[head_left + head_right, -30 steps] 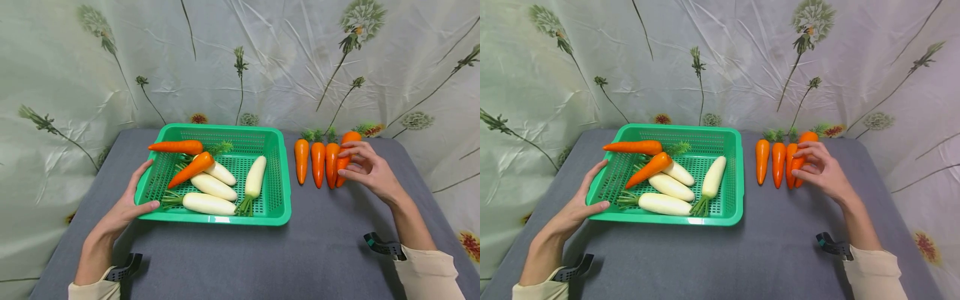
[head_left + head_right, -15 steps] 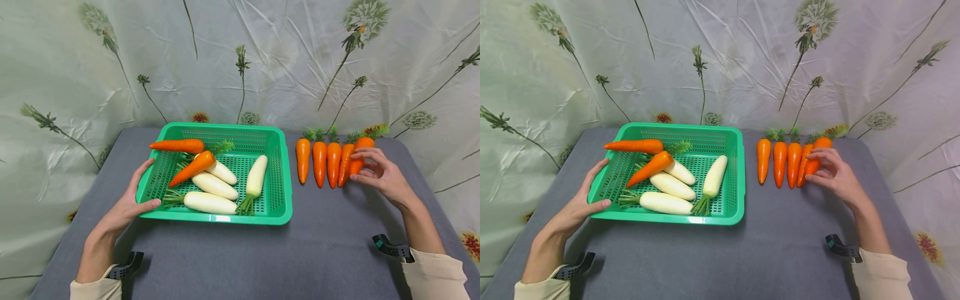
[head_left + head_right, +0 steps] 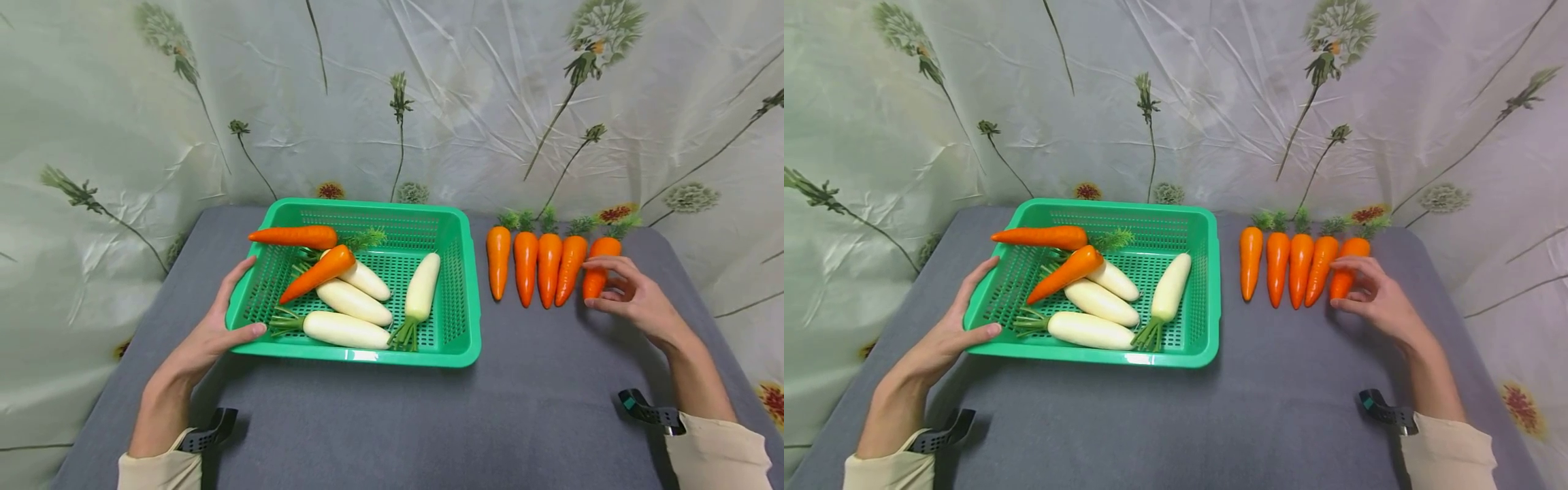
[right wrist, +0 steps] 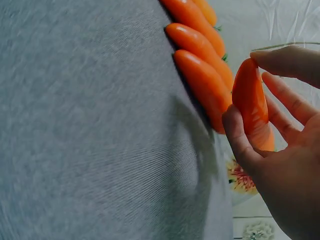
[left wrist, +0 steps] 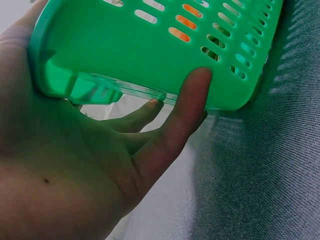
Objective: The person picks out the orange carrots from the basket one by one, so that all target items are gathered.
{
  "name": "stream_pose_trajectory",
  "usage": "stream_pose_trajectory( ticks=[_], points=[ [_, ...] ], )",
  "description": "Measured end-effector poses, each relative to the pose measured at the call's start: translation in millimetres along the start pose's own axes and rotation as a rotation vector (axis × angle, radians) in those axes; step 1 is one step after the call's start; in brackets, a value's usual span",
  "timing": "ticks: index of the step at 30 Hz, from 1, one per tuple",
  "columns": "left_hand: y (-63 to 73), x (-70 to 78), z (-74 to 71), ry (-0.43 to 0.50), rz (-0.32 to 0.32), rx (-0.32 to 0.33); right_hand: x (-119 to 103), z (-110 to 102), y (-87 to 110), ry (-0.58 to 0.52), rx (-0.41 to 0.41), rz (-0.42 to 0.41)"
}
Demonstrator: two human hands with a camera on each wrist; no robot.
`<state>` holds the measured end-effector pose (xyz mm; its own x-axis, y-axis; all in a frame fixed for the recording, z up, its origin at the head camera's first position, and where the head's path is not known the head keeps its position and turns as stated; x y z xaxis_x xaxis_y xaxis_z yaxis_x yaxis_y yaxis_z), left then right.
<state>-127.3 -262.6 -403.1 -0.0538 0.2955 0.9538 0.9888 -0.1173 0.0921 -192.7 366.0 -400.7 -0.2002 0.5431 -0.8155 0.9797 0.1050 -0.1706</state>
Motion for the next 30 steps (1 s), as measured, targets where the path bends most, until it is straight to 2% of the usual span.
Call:
stream_pose_trajectory(
  ticks=[3, 8, 13, 20, 30],
  points=[
    [0.0, 0.4, 0.2, 0.006, 0.007, -0.004, 9.0, 2.3, 1.7, 0.029, -0.006, 0.046],
    [0.1, -0.5, 0.8, 0.024, 0.009, -0.007, 20.2, 5.3, 1.9, 0.062, -0.008, 0.047],
    [-0.5, -0.6, 0.8, 0.021, 0.007, 0.001, 23.0, 5.9, -1.6, 0.066, 0.015, 0.027],
    [-1.6, 0.3, 1.6, 0.013, -0.003, 0.006, 27.3, 2.5, -2.8, 0.127, 0.062, 0.088],
    [-0.6, 0.4, 1.1, 0.014, -0.004, 0.009, 32.5, 3.7, -2.0, 0.089, 0.073, 0.141]
  ],
)
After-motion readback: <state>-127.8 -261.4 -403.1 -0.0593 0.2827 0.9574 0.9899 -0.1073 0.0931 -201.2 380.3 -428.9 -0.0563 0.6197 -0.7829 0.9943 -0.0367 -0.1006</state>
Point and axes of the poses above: each hand's wrist, its own y-axis away from the middle knuckle, its own z-axis out of the palm, x = y × z, the point moved 7 cm from there along -y, towards the middle knuckle, and after that the axes turned 8 degrees about x, right-handed, at the moved point
